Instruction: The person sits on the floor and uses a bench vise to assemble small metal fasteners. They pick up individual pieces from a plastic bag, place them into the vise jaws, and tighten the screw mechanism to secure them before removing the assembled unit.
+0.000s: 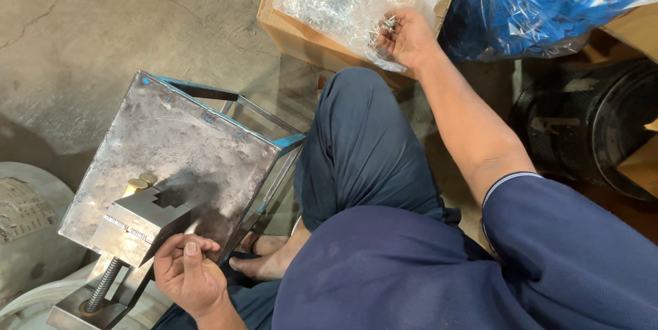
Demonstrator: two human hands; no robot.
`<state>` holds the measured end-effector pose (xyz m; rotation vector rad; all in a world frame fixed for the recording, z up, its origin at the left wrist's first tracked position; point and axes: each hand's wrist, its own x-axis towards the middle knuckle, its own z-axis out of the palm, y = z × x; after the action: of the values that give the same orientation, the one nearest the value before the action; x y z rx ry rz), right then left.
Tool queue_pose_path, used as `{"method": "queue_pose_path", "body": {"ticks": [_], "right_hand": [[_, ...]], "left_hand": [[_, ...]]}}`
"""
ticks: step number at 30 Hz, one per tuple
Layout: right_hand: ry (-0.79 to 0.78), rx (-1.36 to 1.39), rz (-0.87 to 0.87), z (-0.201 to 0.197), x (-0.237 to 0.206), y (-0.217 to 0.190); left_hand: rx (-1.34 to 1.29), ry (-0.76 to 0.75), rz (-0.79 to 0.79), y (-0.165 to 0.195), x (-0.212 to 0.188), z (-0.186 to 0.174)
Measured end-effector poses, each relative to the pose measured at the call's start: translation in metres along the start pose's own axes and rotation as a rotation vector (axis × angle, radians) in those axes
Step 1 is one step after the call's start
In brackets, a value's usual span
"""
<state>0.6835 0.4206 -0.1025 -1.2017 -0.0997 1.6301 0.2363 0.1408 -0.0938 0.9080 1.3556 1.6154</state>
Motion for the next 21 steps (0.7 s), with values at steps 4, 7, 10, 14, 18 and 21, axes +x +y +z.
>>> {"method": "queue_pose_path", "body": {"ticks": [4, 7, 10, 14, 18, 21], "right_hand": [[0.099, 0.024, 0.038, 0.004, 0.001, 0.002], [0.09, 0.121, 0.04, 0.001, 0.006, 0.005], [0.058, 0.192, 0.044, -0.008, 0.008, 0.009], [0.006, 0.037, -0.125, -0.014, -0.001, 0.017], [-0.204, 0.04, 0.043, 0.011, -0.03, 0.024], [-0.307, -0.174, 0.058, 0.051, -0.05, 0.048]], "left_hand": [[0.001, 0.01, -0.007, 0.002, 0.001, 0.002], [-0.001, 0.011, 0.003, 0.004, 0.002, 0.005], [-0.013, 0.043, -0.024, 0.003, 0.001, 0.005], [0.087, 0.09, -0.068, -0.003, 0.0, 0.001], [-0.113, 0.051, -0.054, -0.008, 0.0, -0.006], [-0.095, 0.028, -0.041, -0.007, 0.001, -0.007]]}}
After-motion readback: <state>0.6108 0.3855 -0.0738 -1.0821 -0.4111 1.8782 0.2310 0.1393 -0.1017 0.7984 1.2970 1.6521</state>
